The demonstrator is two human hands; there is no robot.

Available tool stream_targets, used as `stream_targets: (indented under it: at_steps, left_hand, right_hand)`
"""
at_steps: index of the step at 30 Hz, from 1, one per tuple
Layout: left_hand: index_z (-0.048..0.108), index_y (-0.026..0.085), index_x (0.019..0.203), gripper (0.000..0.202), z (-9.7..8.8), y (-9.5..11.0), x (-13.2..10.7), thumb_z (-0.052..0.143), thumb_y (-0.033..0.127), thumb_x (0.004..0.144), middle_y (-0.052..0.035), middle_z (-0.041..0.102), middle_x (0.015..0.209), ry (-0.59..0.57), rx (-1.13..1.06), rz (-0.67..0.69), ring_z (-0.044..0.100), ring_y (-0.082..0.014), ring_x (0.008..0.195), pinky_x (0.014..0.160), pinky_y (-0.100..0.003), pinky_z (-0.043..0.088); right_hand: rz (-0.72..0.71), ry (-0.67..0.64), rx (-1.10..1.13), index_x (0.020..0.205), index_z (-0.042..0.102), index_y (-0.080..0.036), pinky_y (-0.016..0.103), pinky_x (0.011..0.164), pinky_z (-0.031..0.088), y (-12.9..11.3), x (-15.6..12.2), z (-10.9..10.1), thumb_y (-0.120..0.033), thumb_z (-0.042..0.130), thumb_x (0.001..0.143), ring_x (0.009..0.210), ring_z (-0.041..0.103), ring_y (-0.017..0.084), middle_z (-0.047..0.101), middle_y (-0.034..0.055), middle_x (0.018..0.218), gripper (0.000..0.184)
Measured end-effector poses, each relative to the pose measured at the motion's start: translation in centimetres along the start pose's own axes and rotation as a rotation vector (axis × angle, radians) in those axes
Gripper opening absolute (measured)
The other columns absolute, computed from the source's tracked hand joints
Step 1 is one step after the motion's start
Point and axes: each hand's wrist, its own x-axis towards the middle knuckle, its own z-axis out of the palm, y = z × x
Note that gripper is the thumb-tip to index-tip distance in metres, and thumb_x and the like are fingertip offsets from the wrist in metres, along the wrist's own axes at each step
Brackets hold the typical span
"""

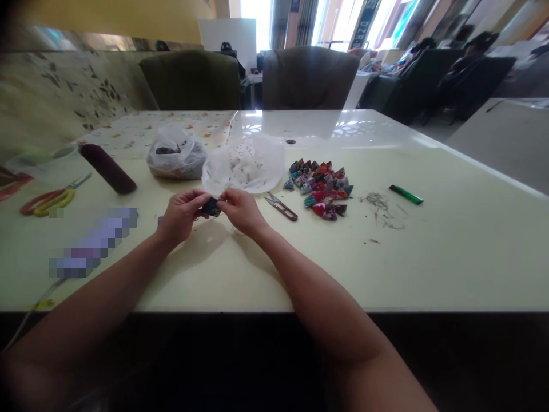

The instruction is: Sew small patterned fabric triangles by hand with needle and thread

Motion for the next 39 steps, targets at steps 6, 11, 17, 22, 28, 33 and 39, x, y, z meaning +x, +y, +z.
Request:
stream_targets:
  at_steps: [6,11,17,22,28,33,39]
  left_hand:
    - [0.070,0.018,0.075,0.024,-0.1,-0.1,0.1,0.082,0.038,0.070,-0.0001,0.067,0.068,0.011,-0.016,0.018,0.060,-0.0120,0.057,0.047,-0.023,0.042]
    - [0.071,0.016,0.073,0.025,-0.1,0.0,0.1,0.084,0.037,0.067,0.0001,0.065,0.067,-0.012,0.002,0.028,0.054,-0.0093,0.054,0.045,-0.021,0.040]
    - [0.072,0.016,0.075,0.027,-0.2,0.0,0.1,0.084,0.039,0.067,-0.0004,0.064,0.068,-0.039,0.000,-0.009,0.053,-0.0088,0.055,0.045,-0.020,0.040]
    - [0.070,0.016,0.072,0.029,-0.3,0.1,0.3,0.086,0.038,0.064,0.0003,0.063,0.065,0.002,-0.026,-0.020,0.049,-0.0071,0.052,0.044,-0.019,0.036]
    - [0.066,0.016,0.069,0.028,-0.2,0.0,0.4,0.085,0.036,0.065,0.0021,0.059,0.059,0.003,-0.019,0.016,0.044,-0.0060,0.047,0.043,-0.019,0.034]
    - [0.063,0.016,0.067,0.029,-0.1,-0.1,0.2,0.083,0.037,0.068,0.0033,0.055,0.054,-0.035,0.006,0.054,0.046,-0.0070,0.047,0.043,-0.020,0.036]
    - [0.067,0.015,0.077,0.031,-0.1,0.0,0.3,0.086,0.036,0.063,-0.0002,0.064,0.068,-0.051,0.002,0.017,0.052,-0.0083,0.053,0.043,-0.020,0.042]
  right_hand:
    - [0.024,0.025,0.070,0.073,0.056,-0.018,0.023,0.052,0.031,-0.1,0.1,-0.1,-0.031,0.060,0.081,0.057,0.040,0.010,0.050,-0.0032,0.064,0.015]
    - [0.009,0.017,0.039,0.072,0.055,-0.019,0.023,0.052,0.032,-0.2,0.1,-0.5,-0.030,0.058,0.083,0.058,0.041,0.010,0.049,-0.0036,0.062,0.016]
    - [0.006,0.004,0.000,0.073,0.056,-0.018,0.021,0.050,0.031,-0.2,0.2,-0.6,-0.029,0.059,0.084,0.056,0.041,0.009,0.049,-0.0039,0.061,0.016]
    - [0.071,0.035,0.053,0.071,0.056,-0.018,0.021,0.041,0.029,0.1,0.4,-0.5,-0.034,0.054,0.090,0.044,0.037,0.007,0.039,-0.0066,0.053,0.025]
    - [0.121,0.007,0.225,0.075,0.059,-0.018,0.020,0.035,0.031,0.3,0.4,-0.2,-0.036,0.066,0.083,0.042,0.037,0.006,0.048,-0.0062,0.058,0.021]
    - [0.039,0.055,0.195,0.073,0.059,-0.017,0.020,0.040,0.030,0.6,0.5,-0.3,-0.032,0.063,0.081,0.046,0.037,0.006,0.050,-0.0045,0.060,0.018]
    - [-0.054,0.064,0.118,0.073,0.061,-0.017,0.020,0.047,0.032,1.1,0.7,-0.5,-0.034,0.063,0.081,0.057,0.043,0.009,0.053,-0.0019,0.064,0.019]
